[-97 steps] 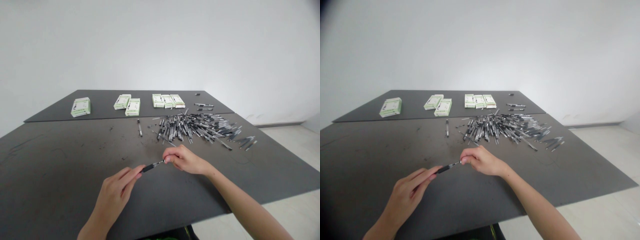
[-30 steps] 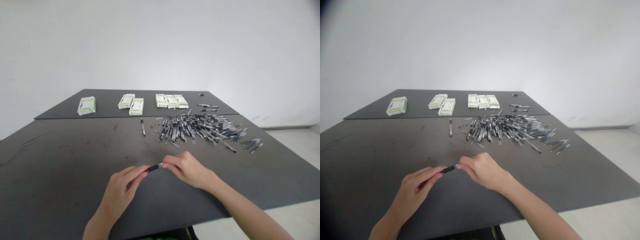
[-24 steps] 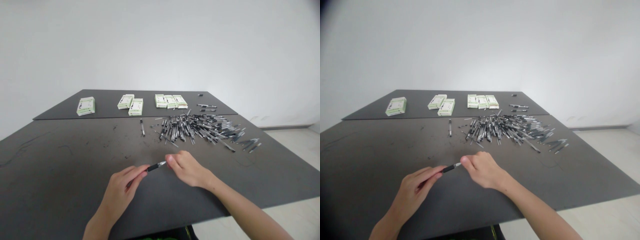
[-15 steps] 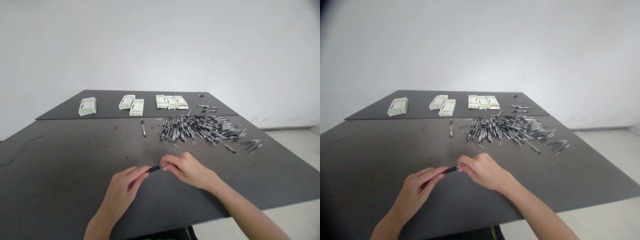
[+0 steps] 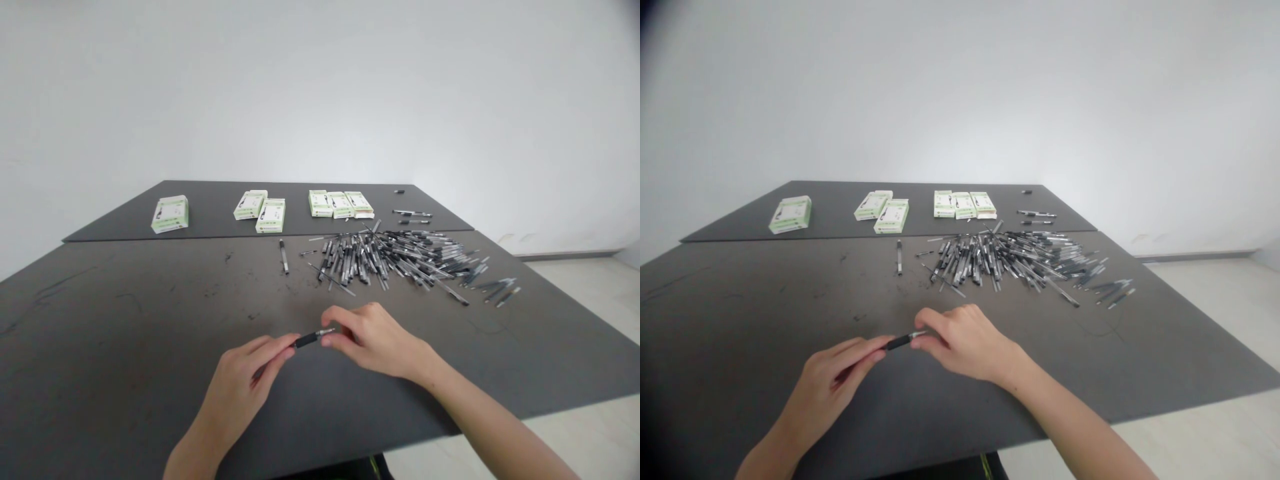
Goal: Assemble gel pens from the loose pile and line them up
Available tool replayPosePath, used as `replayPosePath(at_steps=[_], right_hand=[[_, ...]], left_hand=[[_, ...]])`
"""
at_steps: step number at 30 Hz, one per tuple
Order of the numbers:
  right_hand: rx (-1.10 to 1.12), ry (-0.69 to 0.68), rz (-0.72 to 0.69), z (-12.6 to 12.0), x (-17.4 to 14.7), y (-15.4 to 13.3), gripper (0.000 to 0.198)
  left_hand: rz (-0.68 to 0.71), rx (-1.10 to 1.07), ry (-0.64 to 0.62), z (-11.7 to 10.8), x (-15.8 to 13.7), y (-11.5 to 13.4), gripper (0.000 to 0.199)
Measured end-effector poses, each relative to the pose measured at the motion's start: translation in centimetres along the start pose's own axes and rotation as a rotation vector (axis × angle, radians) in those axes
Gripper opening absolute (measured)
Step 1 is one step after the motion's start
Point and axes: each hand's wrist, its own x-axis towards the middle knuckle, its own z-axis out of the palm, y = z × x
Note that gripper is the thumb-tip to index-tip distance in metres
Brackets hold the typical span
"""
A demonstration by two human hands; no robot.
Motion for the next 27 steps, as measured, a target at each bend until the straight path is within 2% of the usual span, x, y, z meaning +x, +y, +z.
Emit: replayPosePath(at_steps=[4,11,16,21,27], right_hand=[[-0.036,-0.051,-0.058,0.4,0.1,0.0,0.027],[-0.062,-0.098,0.043,0.6,0.2,-0.4,0.036],[-0.01,-0.045,-0.014,-0.1,0.1,-0.4,0.025],[-0.021,-0.087,-0.063,0.2,0.0,-0.5,0.021],[0.045,-0.036,0.043,1.5,0.2,-0.5,0.024]], left_hand=[[0.009,-0.001,-0.005,0.2,-0.1,-0.2,0.021],[0.052,0.034,0.001,0.3,0.1,-0.3,0.02],[0.029,0.018,-0.013,0.1,0.0,-0.2,0.021],[0.032,0.053,-0.031,0.3,-0.1,-0.2,0.021],[0.111,0.163,0.037,0.6,-0.2,-0.5,0.023]])
